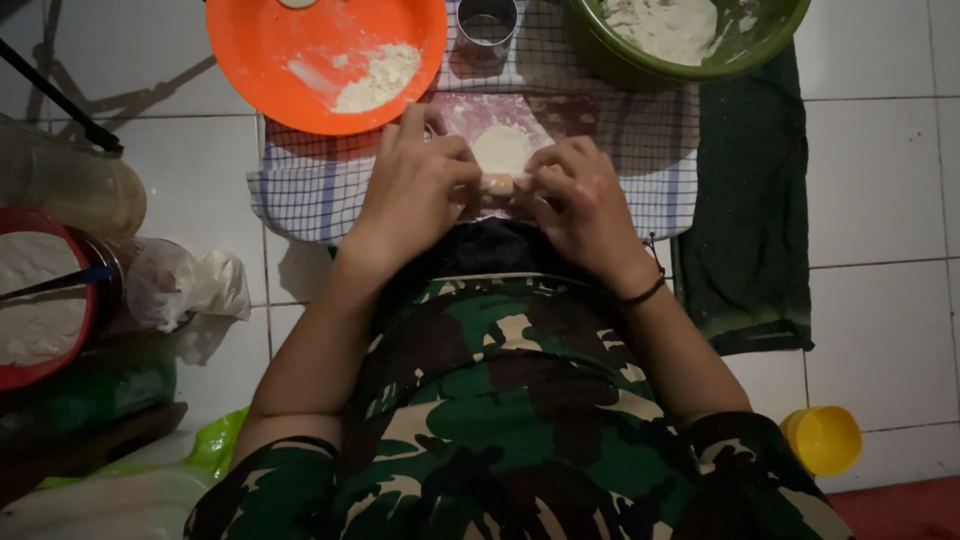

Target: A person is preparing pastries by rolling out dough, cutting it into circles with a metal cup, and folding it around a filling.

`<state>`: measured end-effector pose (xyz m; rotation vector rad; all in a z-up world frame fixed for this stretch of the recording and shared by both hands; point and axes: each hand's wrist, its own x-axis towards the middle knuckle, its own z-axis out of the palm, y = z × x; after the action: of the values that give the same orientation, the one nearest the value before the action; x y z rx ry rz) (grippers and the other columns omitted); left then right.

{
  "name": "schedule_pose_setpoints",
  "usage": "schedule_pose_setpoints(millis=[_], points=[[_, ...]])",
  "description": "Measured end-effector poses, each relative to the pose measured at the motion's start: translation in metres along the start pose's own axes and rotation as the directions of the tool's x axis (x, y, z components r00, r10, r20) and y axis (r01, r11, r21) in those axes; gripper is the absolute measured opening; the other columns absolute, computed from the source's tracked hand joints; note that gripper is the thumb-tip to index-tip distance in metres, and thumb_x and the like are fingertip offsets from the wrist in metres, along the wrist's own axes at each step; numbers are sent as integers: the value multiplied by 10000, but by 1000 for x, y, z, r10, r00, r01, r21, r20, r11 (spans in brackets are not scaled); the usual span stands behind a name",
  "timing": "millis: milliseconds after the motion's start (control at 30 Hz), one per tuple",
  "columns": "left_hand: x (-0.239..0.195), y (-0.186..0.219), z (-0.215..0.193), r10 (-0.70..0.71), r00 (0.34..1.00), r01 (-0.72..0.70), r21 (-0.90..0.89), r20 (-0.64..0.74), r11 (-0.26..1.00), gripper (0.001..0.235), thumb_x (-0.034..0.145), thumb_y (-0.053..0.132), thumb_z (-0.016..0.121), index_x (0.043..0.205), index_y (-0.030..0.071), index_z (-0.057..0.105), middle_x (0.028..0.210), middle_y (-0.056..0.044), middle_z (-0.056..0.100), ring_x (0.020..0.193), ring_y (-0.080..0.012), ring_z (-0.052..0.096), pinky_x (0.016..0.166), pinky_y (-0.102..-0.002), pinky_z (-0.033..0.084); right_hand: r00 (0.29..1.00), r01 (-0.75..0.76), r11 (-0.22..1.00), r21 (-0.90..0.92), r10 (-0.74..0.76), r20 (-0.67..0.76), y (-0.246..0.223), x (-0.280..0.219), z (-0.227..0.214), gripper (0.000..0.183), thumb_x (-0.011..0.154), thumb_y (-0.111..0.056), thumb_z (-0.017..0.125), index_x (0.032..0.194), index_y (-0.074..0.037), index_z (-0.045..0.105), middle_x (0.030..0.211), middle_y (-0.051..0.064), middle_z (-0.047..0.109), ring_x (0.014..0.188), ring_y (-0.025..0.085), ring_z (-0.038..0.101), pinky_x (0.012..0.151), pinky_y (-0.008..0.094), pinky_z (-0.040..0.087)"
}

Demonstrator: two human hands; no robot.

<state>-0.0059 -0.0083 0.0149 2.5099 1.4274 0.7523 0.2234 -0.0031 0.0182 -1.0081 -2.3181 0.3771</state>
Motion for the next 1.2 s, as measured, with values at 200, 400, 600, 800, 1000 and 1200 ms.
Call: schedule_pose_setpoints(millis=[200, 400, 600, 800, 1000, 1200], points=[[-10, -29, 20, -105, 994, 102, -202, -4, 974, 245, 775, 282, 907, 978, 264, 771, 1085, -30, 547, 1138, -304, 557, 893, -395, 463, 999, 35, 999, 11, -35, 35, 17, -9, 7, 345, 792, -41, 832, 1107, -133, 726, 1086, 58, 697, 1108, 342, 645, 799, 444, 485], [9, -18, -21, -153, 972, 107, -245, -179, 964, 183, 943, 72, 731, 1114, 14, 756, 950, -94, 689, 911, -234, 545, 788, -346, 517, 993, -92, 980, 174, 104, -60, 25, -20, -19, 297, 952, 67, 702, 1230, -26, 658, 1184, 132, 609, 823, 184, 550, 686, 293, 485], [30, -13, 27, -144, 984, 145, -8, 104, 989, 200, 1005, 258, 657, 1029, 79, 741, 1215, -128, 600, 1157, -333, 464, 1032, -479, 457, 927, -275, 948, 159, 305, -219, 35, -17, -34, 286, 927, 64, 769, 1200, 69, 682, 972, 129, 623, 712, 173, 573, 594, 286, 452], [37, -13, 41, -142, 990, 143, -39, 16, 989, 246, 885, 251, 785, 1040, 108, 659, 1186, -121, 544, 1163, -348, 432, 984, -497, 433, 876, -343, 820, 458, 456, -160, 54, -21, -20, 364, 984, -60, 698, 1301, 88, 596, 1128, 205, 733, 961, 238, 708, 807, 308, 569], [46, -7, 26, -145, 982, 166, -193, 119, 967, 271, 854, 115, 758, 1116, 87, 694, 1009, -63, 712, 1106, -325, 506, 950, -461, 458, 888, -316, 816, 484, 434, -152, 63, -27, -15, 355, 984, -37, 709, 1293, 82, 579, 1185, 195, 700, 1021, 245, 693, 867, 327, 582], [50, 5, 11, -101, 989, 141, -503, 105, 853, 140, 957, 212, 694, 993, 86, 743, 775, -141, 704, 772, -358, 711, 727, -465, 562, 865, -286, 820, 496, 443, -235, 74, -31, -3, 369, 969, -129, 849, 1261, 7, 667, 1108, 273, 719, 1076, 430, 711, 905, 495, 584]])
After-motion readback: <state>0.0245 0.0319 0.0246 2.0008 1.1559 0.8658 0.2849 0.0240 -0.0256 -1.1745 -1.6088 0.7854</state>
